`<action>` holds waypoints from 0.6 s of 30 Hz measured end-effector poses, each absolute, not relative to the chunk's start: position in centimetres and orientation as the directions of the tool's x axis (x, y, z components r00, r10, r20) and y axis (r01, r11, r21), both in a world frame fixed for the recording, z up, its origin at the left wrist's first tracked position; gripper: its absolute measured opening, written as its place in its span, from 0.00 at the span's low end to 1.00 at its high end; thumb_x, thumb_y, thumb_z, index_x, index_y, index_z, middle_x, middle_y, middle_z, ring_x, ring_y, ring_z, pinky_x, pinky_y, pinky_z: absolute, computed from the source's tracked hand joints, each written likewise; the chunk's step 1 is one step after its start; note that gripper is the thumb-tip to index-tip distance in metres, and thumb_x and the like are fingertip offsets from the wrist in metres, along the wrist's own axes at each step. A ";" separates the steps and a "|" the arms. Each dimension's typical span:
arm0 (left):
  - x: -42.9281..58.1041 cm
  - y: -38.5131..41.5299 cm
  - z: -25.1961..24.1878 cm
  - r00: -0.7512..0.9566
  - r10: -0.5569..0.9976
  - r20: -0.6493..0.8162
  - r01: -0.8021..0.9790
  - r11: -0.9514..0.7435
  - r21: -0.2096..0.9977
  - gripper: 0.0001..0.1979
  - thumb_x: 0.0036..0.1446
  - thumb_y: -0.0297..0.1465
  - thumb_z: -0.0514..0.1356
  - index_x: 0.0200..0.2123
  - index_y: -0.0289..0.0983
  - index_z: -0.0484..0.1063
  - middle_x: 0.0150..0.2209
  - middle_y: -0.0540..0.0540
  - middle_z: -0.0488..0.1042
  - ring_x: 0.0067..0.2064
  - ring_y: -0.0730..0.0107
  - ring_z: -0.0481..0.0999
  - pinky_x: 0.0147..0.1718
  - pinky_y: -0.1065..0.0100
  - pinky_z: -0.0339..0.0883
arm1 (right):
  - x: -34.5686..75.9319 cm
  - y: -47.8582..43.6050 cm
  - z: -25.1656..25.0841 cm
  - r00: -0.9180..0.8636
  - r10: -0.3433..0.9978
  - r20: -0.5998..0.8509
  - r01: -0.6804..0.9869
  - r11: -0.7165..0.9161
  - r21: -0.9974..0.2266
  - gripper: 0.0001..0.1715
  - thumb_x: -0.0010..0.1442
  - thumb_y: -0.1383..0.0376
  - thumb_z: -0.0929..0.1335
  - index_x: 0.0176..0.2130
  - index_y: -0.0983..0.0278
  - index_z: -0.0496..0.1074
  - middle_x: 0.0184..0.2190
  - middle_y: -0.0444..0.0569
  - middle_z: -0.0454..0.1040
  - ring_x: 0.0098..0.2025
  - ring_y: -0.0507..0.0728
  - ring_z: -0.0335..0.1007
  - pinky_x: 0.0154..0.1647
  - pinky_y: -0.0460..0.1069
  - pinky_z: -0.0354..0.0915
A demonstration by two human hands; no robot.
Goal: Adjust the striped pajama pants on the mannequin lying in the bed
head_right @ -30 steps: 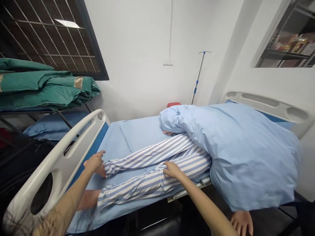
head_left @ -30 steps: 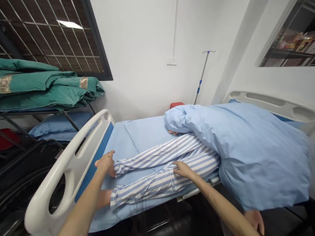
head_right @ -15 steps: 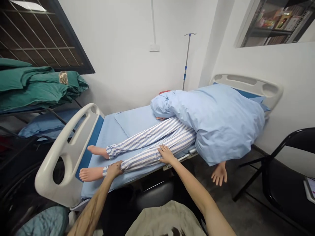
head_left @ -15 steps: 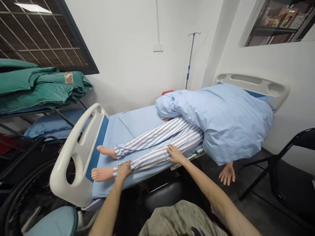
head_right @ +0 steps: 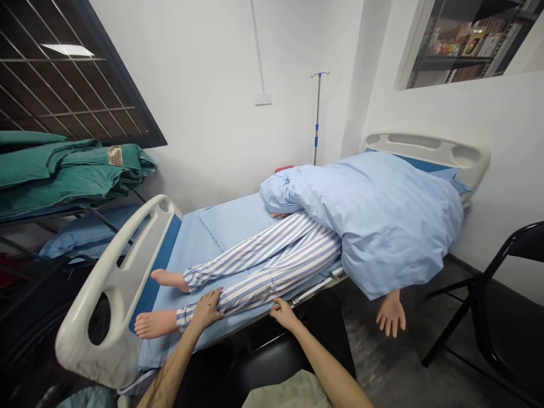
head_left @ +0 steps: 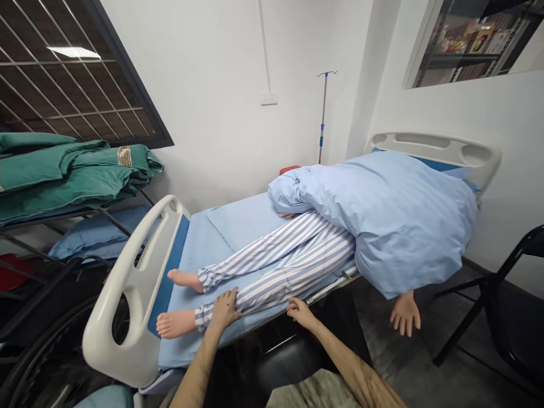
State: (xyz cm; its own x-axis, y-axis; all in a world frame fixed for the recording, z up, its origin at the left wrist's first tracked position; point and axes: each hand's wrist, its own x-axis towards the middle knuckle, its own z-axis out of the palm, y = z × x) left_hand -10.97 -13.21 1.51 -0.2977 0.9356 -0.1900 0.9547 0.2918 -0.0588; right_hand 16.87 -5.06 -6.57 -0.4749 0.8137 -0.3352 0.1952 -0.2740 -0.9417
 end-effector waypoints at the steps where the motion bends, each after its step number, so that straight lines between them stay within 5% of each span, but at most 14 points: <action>1: -10.6 -12.8 1.5 -0.280 0.940 -0.196 0.960 0.278 -0.038 0.39 0.47 0.33 0.59 0.64 0.36 0.53 0.58 0.37 0.66 0.58 0.56 0.65 0.56 0.61 0.55 | 16.3 -4.9 -6.2 -0.483 0.794 -0.369 0.151 -0.339 -0.928 0.20 0.39 0.64 0.68 0.37 0.53 0.67 0.28 0.39 0.72 0.32 0.59 0.73 0.37 0.57 0.68; 7: -11.3 -11.4 0.9 -0.339 0.895 -0.290 0.940 0.331 -0.077 0.44 0.46 0.31 0.59 0.66 0.35 0.46 0.54 0.36 0.70 0.51 0.53 0.73 0.47 0.61 0.64 | 14.7 -5.4 -5.3 -0.483 0.714 -0.507 0.079 -0.541 -0.837 0.19 0.38 0.60 0.70 0.35 0.54 0.66 0.29 0.39 0.75 0.38 0.58 0.76 0.34 0.52 0.68; 12: -12.3 -11.1 2.3 -0.323 0.871 -0.370 0.946 0.310 -0.097 0.34 0.44 0.29 0.58 0.58 0.38 0.59 0.51 0.38 0.73 0.51 0.53 0.74 0.44 0.62 0.66 | 13.3 -6.0 -5.2 -0.552 0.657 -0.513 0.079 -0.572 -0.817 0.18 0.38 0.61 0.72 0.32 0.56 0.66 0.28 0.39 0.74 0.40 0.58 0.75 0.37 0.54 0.69; 18: -13.0 -11.3 9.0 -0.295 0.908 -0.298 0.955 0.290 -0.063 0.33 0.41 0.33 0.61 0.55 0.40 0.63 0.49 0.39 0.75 0.49 0.50 0.75 0.44 0.60 0.66 | 12.7 -3.3 -2.6 -0.628 0.655 -0.420 -0.266 -0.688 -0.675 0.13 0.39 0.64 0.71 0.27 0.60 0.65 0.29 0.41 0.74 0.39 0.58 0.75 0.42 0.55 0.69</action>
State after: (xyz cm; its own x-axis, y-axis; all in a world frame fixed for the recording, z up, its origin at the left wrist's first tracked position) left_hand -12.97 -11.30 9.00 -0.2949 0.9077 -0.2985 0.9551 0.2896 -0.0630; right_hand 12.70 -3.29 -2.63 -0.6279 0.6549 -0.4205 -0.2662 -0.6884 -0.6747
